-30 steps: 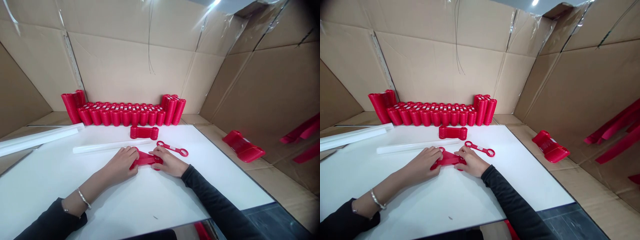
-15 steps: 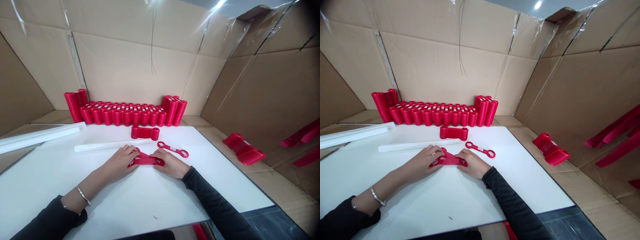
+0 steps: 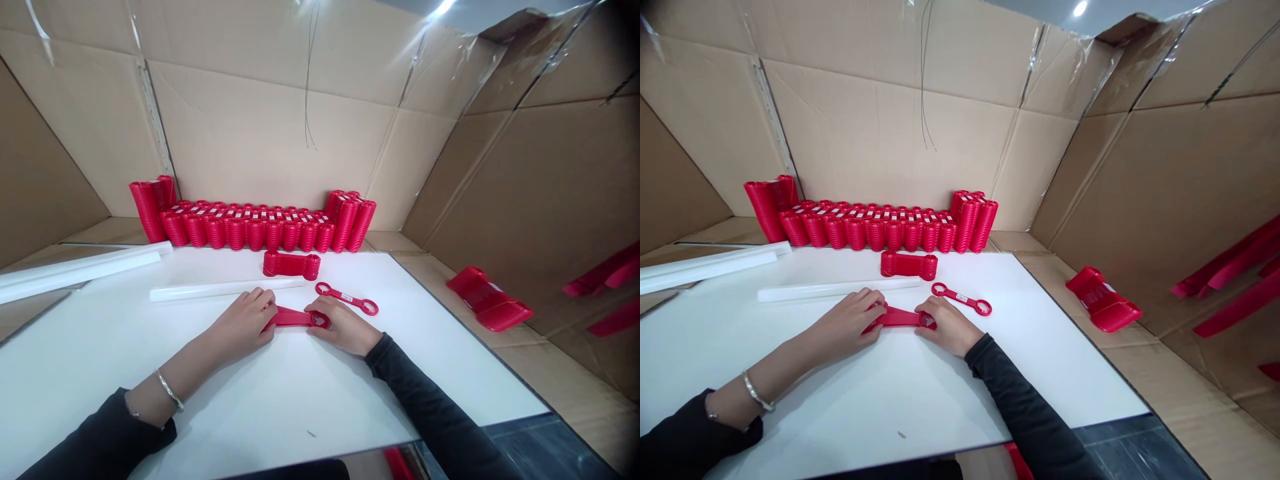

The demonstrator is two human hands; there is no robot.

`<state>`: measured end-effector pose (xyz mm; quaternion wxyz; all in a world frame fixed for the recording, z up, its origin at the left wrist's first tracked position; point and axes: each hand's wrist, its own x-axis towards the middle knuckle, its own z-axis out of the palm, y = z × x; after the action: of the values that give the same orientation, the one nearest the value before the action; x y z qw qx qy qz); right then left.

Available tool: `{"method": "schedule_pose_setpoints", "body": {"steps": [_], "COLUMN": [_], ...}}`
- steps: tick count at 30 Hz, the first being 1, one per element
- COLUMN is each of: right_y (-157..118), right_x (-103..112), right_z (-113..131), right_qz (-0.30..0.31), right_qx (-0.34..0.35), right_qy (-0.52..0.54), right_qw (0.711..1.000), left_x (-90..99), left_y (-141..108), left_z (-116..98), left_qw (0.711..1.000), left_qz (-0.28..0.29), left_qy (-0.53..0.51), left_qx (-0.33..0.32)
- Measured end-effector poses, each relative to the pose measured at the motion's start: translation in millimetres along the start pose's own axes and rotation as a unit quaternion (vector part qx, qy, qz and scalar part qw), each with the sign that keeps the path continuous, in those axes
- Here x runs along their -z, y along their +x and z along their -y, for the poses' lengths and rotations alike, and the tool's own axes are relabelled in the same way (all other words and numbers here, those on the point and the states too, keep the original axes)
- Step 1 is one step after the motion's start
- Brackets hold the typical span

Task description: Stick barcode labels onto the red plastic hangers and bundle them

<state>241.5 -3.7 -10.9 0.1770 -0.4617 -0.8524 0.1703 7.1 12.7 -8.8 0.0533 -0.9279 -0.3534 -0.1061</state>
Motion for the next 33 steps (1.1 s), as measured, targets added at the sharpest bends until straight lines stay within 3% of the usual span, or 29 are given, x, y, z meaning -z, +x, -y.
{"method": "schedule_pose_setpoints", "body": {"steps": [8,14,22,33], "right_y": [-0.1,0.7,-0.8,-1.7], "right_x": [-0.3,-3.1,2.2,-0.7], "right_z": [1.0,0.3,-2.4,-4.2], "right_qz": [-0.003,-0.001,0.025,0.013], "right_qx": [0.017,0.026,0.010,0.021], "right_qy": [0.010,0.000,0.026,0.037], "right_qw": [1.000,1.000,0.999,0.999], "left_x": [5.2,3.1,4.7,9.5], "left_y": [-2.1,-0.2,-6.0,-7.3], "left_z": [-1.7,-0.1,11.4,16.1], "left_qw": [0.997,0.993,0.982,0.979], "left_qz": [0.009,0.041,0.061,0.083], "left_qy": [-0.071,-0.096,-0.175,-0.181], "left_qx": [-0.003,0.053,0.044,0.052]}}
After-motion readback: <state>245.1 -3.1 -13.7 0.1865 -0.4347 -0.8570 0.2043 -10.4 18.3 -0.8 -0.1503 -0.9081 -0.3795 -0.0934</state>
